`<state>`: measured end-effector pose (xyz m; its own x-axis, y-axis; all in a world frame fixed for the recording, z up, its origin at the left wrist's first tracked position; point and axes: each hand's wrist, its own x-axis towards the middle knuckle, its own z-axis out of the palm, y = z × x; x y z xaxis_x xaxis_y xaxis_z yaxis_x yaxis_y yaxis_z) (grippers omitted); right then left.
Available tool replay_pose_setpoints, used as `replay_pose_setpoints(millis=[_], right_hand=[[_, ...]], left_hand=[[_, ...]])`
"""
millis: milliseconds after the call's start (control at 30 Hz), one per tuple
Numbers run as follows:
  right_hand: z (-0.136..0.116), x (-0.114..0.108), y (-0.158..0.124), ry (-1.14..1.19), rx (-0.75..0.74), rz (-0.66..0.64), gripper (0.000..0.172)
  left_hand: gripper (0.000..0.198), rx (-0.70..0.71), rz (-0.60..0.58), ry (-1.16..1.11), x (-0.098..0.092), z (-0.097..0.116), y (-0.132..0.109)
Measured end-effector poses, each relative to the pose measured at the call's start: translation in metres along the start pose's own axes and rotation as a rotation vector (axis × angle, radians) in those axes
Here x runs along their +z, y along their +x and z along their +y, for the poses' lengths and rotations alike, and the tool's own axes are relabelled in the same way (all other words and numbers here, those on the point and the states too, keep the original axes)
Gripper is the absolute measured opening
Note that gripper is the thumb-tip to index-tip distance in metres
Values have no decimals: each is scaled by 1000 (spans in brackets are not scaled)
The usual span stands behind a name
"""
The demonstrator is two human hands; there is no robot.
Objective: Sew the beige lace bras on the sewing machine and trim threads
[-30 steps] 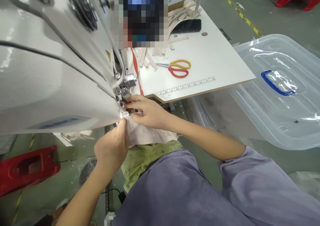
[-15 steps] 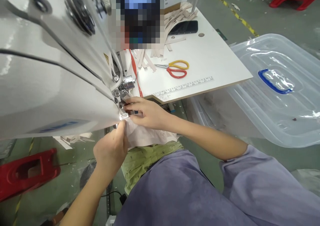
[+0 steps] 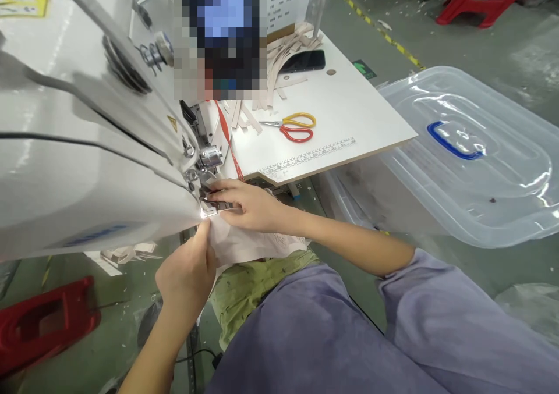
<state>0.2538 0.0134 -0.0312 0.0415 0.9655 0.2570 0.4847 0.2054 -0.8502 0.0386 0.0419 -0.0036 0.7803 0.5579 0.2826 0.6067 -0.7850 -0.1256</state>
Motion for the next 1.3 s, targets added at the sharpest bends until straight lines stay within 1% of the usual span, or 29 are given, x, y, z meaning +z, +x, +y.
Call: replay_pose_setpoints(millis=[100,233,367,467,533,567,633,700,733,767,833,867,900,933,1000,1067,1100,1167,1200,1233,1300], right_hand=[[4,1,-1,-6,-6,-12,42],[11,-1,-3,40,-1,18,40],[12,2,-4,67,-30,6,43],[11,7,-7,113,-12,32,41],[13,9,-11,135,23,94,41],[14,9,-14,128,47,124,42],[15,8,-21,68,97,150,40],[12,8,-30,-6,134,104,26],[8,8,-36,-24,136,64,23],[3,9,-43,-20,129,15,25],[-11,14,-60,52,99,-100,28],[-19,17,-69,111,84,-162,28],[-28,22,-78,178,78,-216,29],[-36,28,-85,248,89,-260,30],[-47,44,-94,394,158,-308,31],[-51,66,-92,539,252,-341,27],[-51,79,-87,605,284,-362,30],[-48,109,-73,766,321,-389,52],[-46,123,-65,867,357,-390,58],[-44,137,-58,976,422,-384,57],[-38,157,-48,1163,598,-347,46]], left_hand=[[28,-20,-31,-22,0,2,0],[31,3,1,-52,3,4,1],[31,-48,-10,-85,10,-4,-7],[25,-141,57,-204,14,-10,-17],[23,-273,91,-364,13,-11,-20],[24,-351,75,-464,11,-11,-20],[31,-478,-22,-684,6,-13,-17],[37,-540,-175,-879,1,-18,-13],[39,-541,-265,-955,-1,-20,-11],[40,-524,-360,-1022,-2,-22,-11],[40,-447,-534,-1185,-2,-23,-13],[40,-401,-599,-1284,-1,-23,-17],[38,-375,-633,-1383,-1,-22,-22],[37,-380,-633,-1466,-1,-21,-29],[37,-469,-555,-1526,-4,-24,-45],[38,-599,-459,-1446,-12,-32,-62],[37,-647,-429,-1386,-17,-39,-71],[35,-695,-414,-1259,-28,-51,-84],[34,-696,-422,-1206,-32,-57,-88],[33,-681,-442,-1162,-33,-62,-91],[32,-616,-507,-1099,-28,-68,-96]])
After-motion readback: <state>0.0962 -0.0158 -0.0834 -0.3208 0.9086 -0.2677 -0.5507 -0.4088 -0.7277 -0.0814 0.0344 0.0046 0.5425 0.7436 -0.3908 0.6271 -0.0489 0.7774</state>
